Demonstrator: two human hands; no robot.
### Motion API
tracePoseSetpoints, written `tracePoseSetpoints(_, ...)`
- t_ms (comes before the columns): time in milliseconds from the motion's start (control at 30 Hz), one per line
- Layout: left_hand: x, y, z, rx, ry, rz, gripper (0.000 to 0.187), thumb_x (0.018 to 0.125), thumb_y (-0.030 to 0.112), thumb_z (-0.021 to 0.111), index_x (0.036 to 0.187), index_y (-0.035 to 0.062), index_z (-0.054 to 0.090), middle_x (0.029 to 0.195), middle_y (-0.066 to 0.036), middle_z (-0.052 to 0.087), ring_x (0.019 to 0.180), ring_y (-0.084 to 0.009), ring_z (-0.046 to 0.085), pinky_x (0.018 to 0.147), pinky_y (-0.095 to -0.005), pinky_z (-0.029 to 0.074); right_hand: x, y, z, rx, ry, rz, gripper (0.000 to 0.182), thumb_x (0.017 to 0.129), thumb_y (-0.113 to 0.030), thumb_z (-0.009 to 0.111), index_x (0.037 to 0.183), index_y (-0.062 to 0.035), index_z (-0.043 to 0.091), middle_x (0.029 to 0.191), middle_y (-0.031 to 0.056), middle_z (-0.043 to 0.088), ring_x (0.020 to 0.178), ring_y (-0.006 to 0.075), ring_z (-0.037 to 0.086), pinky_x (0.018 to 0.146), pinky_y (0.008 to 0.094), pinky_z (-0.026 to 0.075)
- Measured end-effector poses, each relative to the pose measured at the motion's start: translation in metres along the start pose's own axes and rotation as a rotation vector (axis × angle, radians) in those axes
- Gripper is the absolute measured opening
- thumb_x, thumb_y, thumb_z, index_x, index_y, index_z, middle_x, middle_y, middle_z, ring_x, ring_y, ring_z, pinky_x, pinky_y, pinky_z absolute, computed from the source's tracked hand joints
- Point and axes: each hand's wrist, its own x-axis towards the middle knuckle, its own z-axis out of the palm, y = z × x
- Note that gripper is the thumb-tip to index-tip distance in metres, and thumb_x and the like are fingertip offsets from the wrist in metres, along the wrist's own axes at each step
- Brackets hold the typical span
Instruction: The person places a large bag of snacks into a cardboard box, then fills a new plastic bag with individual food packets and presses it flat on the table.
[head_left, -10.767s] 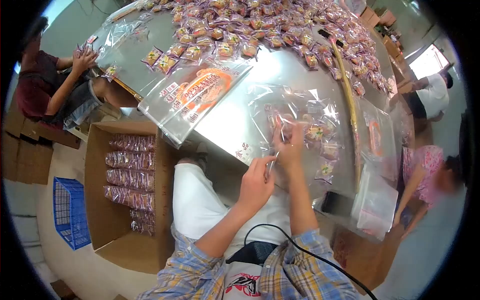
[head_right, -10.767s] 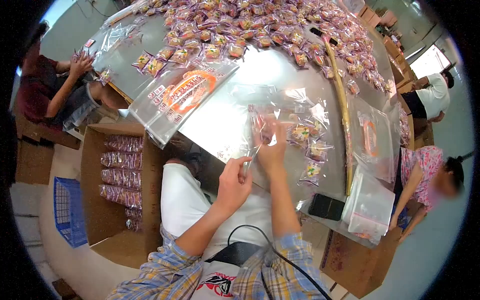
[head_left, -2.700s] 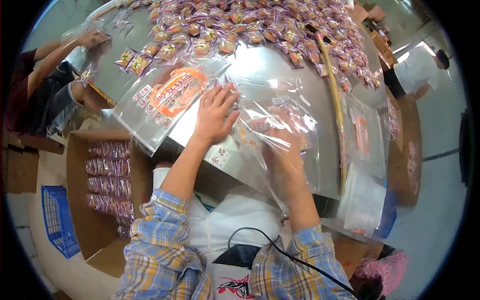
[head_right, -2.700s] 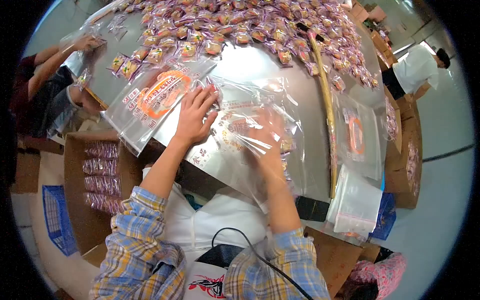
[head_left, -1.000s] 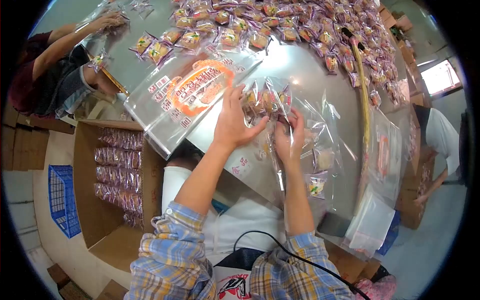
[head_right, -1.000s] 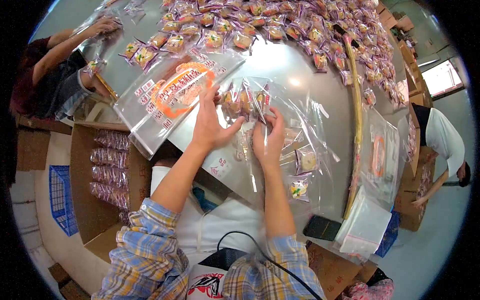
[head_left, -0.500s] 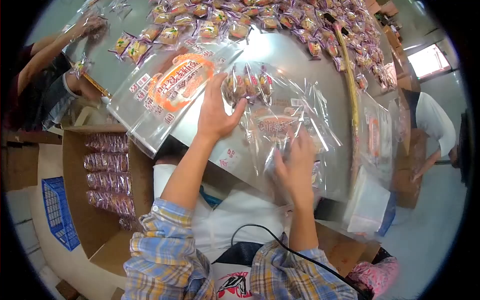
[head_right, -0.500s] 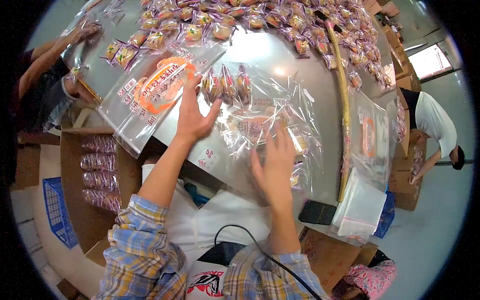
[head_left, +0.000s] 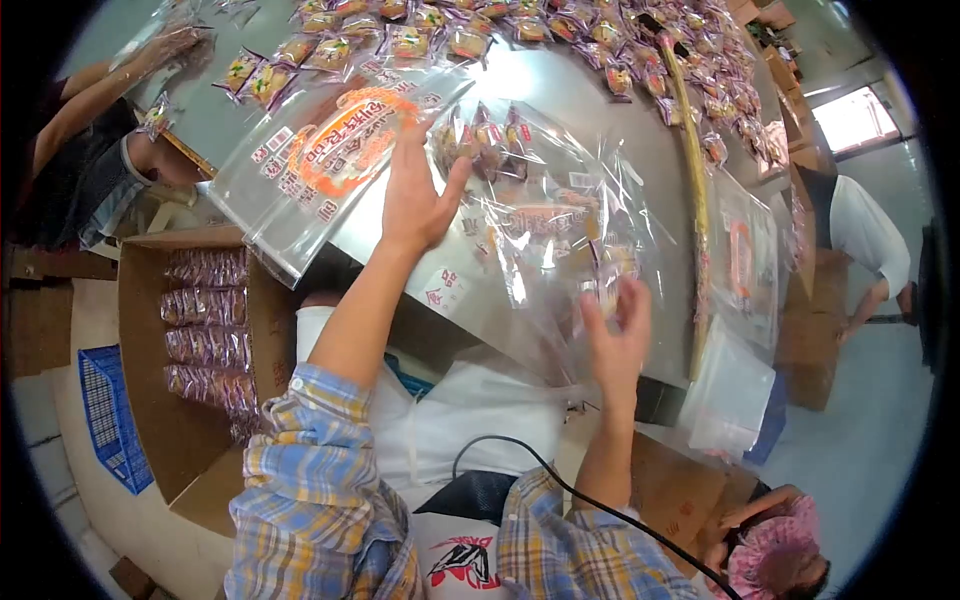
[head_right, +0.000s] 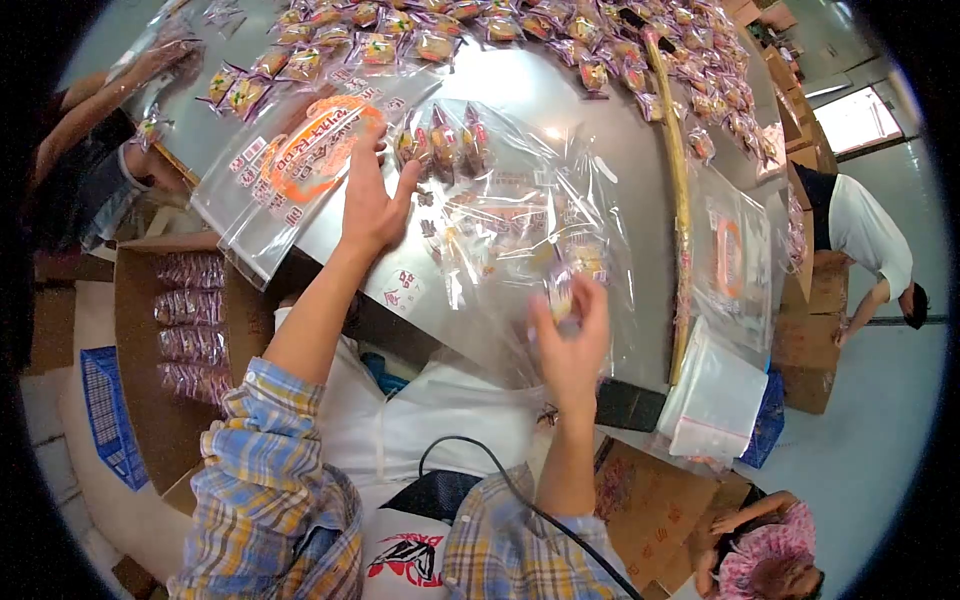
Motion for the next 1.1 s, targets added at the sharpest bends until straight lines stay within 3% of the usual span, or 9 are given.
tracePoseSetpoints(67, 0.001, -0.002, 0.002, 0.035, -0.009, 0.000, 0.068, 0.100, 0.034, 0.068, 0.150, -0.0023, 0.041, 0.142, -0.024, 0.052, 0.129, -0.0372, 0.054, 0.109, -0.0451, 0.045, 0.037, 0.029, 0.012, -0.101, -0.157, 0.031, 0.056, 0.092, -0.019, 0.081, 0.139, 0.0008, 0.057, 0.116, 0.0122, 0.068, 0.102, 0.0185, 0.066, 0.092, 0.0327, 0.051)
tracePoseSetpoints(133, 0.000, -0.005, 0.004, -0.024, -0.013, -0.057, 0.066, 0.098, 0.036, 0.069, 0.147, -0.0011, 0.043, 0.145, -0.028, 0.049, 0.137, -0.0451, 0.047, 0.116, -0.0494, 0.039, 0.077, 0.049, 0.039, -0.141, -0.199, -0.068, 0.053, 0.095, -0.022, 0.079, 0.138, 0.0010, 0.058, 0.116, 0.0117, 0.067, 0.103, 0.0163, 0.065, 0.088, 0.0305, 0.052)
tracePoseSetpoints(233, 0.005, -0.001, 0.001, -0.019, -0.009, -0.038, 0.060, 0.099, 0.034, 0.068, 0.143, -0.0009, 0.046, 0.139, -0.027, 0.053, 0.132, -0.0444, 0.051, 0.113, -0.0493, 0.041, 0.113, 0.038, 0.082, 0.296, -0.136, 0.059, 0.050, 0.098, -0.031, 0.076, 0.135, 0.0009, 0.061, 0.117, 0.0121, 0.067, 0.104, 0.0162, 0.066, 0.083, 0.0273, 0.054)
tracePoseSetpoints(333, 0.003, 0.000, 0.000, -0.013, -0.038, -0.030, 0.056, 0.099, 0.032, 0.067, 0.140, -0.0009, 0.048, 0.135, -0.026, 0.055, 0.127, -0.0445, 0.054, 0.110, -0.0495, 0.043, 0.130, 0.007, 0.080, 0.259, -0.211, 0.207, 0.051, 0.100, -0.030, 0.074, 0.139, 0.0004, 0.061, 0.107, 0.0058, 0.073, 0.099, 0.0125, 0.064, 0.087, 0.0293, 0.053)
tracePoseSetpoints(433, 0.004, -0.002, 0.003, 0.025, -0.033, 0.035, 0.052, 0.101, 0.029, 0.065, 0.140, -0.0009, 0.049, 0.128, -0.024, 0.058, 0.119, -0.0400, 0.059, 0.104, -0.0470, 0.047, 0.135, 0.022, 0.068, -0.362, -0.273, -0.262, 0.082, 0.087, -0.028, 0.085, 0.154, -0.0022, 0.045, 0.138, 0.0178, 0.062, 0.123, 0.0279, 0.062, 0.105, 0.0398, 0.051)
tracePoseSetpoints(500, 0.006, -0.006, 0.003, 0.049, -0.006, 0.094, 0.050, 0.101, 0.028, 0.064, 0.139, -0.0009, 0.049, 0.124, -0.024, 0.060, 0.114, -0.0377, 0.061, 0.100, -0.0455, 0.049, 0.142, 0.038, 0.069, -0.440, -0.346, -0.446, 0.097, 0.076, -0.019, 0.090, 0.158, -0.0051, 0.040, 0.159, 0.0200, 0.045, 0.139, 0.0337, 0.052, 0.117, 0.0437, 0.043)
tracePoseSetpoints(600, 0.006, -0.006, 0.004, 0.080, -0.019, 0.086, 0.050, 0.101, 0.028, 0.065, 0.139, -0.0007, 0.049, 0.124, -0.024, 0.059, 0.114, -0.0378, 0.061, 0.098, -0.0456, 0.050, 0.139, 0.014, 0.062, -0.222, -0.506, -0.057, 0.094, 0.077, -0.018, 0.090, 0.158, -0.0066, 0.042, 0.158, 0.0188, 0.046, 0.140, 0.0336, 0.051, 0.115, 0.0419, 0.045)
tracePoseSetpoints(967, 0.008, 0.002, 0.006, 0.054, -0.050, 0.021, 0.048, 0.098, 0.028, 0.069, 0.134, 0.0001, 0.053, 0.127, -0.023, 0.060, 0.119, -0.0432, 0.058, 0.105, -0.0494, 0.046, 0.070, 0.007, 0.025, -0.292, -0.164, -0.520, 0.040, 0.094, -0.023, 0.077, 0.123, 0.0036, 0.070, 0.113, 0.0206, 0.074, 0.103, 0.0363, 0.071, 0.091, 0.0430, 0.054)
tracePoseSetpoints(1100, 0.007, 0.000, 0.008, 0.087, -0.045, 0.043, 0.050, 0.100, 0.031, 0.066, 0.134, -0.0023, 0.053, 0.129, -0.026, 0.059, 0.122, -0.0432, 0.058, 0.107, -0.0494, 0.044, -0.013, 0.051, -0.039, 0.111, -0.081, -0.450, 0.049, 0.093, -0.050, 0.071, 0.100, -0.0009, 0.071, 0.084, 0.0151, 0.069, 0.071, 0.0300, 0.065, 0.066, 0.0408, 0.051)
